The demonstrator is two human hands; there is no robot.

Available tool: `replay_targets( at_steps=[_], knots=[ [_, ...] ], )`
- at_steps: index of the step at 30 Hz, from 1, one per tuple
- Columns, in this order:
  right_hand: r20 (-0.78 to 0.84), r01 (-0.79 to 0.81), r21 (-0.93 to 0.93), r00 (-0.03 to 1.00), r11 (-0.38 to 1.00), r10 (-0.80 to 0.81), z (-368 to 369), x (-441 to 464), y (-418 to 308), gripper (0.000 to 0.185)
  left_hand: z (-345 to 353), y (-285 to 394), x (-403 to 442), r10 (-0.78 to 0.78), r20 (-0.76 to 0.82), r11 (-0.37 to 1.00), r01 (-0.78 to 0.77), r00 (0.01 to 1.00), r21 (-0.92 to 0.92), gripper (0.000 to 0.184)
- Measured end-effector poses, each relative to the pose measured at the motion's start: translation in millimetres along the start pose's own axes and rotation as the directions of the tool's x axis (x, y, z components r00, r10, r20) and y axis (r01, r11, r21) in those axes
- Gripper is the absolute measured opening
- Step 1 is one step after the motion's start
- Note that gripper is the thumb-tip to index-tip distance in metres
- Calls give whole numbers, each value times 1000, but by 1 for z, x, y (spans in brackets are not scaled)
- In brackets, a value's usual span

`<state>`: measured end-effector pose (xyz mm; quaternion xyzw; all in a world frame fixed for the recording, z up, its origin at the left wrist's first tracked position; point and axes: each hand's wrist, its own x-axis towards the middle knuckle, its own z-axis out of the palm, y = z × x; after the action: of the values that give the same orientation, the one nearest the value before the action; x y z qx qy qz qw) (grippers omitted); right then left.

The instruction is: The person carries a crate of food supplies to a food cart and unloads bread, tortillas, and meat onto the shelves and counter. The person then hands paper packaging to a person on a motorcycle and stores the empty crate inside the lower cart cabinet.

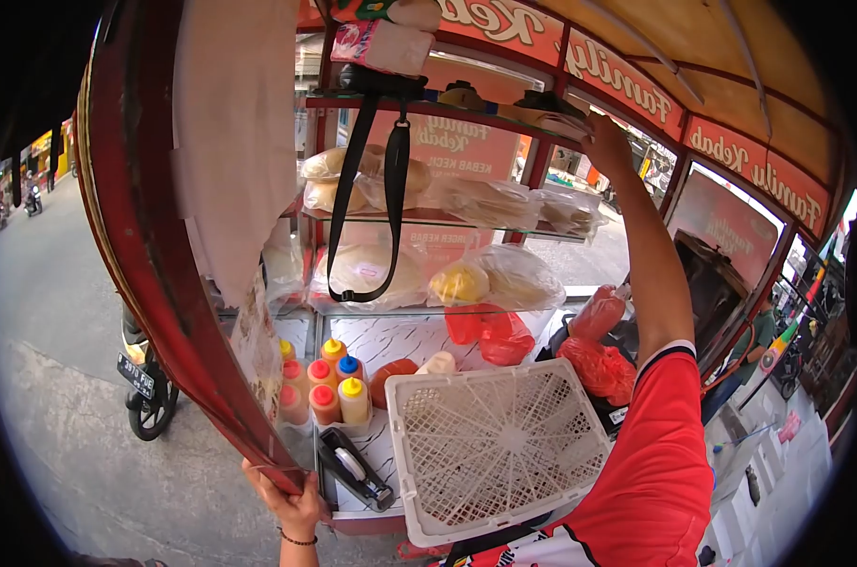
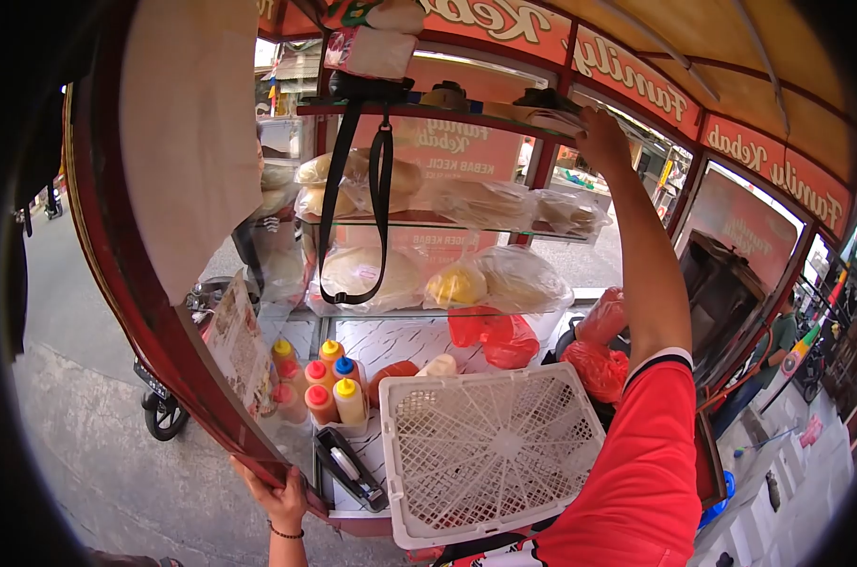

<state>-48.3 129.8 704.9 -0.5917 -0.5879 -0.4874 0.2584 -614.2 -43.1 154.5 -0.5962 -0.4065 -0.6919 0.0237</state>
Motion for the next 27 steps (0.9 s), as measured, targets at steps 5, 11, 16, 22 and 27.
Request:
replay_targets(
  at_steps=[5, 11, 16, 22, 27],
  knots=[
    [-19, -2, -9, 1000, 1000, 2, 1, -4, 4, 30, -1, 3, 4, -10, 15, 1000, 10, 1000, 16, 105],
    [24, -29, 31, 999, 999, 28, 0, -2, 5, 30, 0, 9, 9, -45, 15, 999, 45, 999, -10, 102],
    [29, 52, 34, 998, 998, -53, 2, 2, 11, 30, -4, 9, 10, -14, 80, 999, 16, 997, -29, 96],
    [94, 187, 9, 978, 982, -187, -17, 4, 3, 23, -2, 10, 11, -26, 66, 998, 29, 997, -51, 93],
    [148, 253, -64, 959, 965, -241, -25, 8, -3, 18, -1, 19, 17, -104, 23, 994, 104, 994, -20, 94]
  ],
)
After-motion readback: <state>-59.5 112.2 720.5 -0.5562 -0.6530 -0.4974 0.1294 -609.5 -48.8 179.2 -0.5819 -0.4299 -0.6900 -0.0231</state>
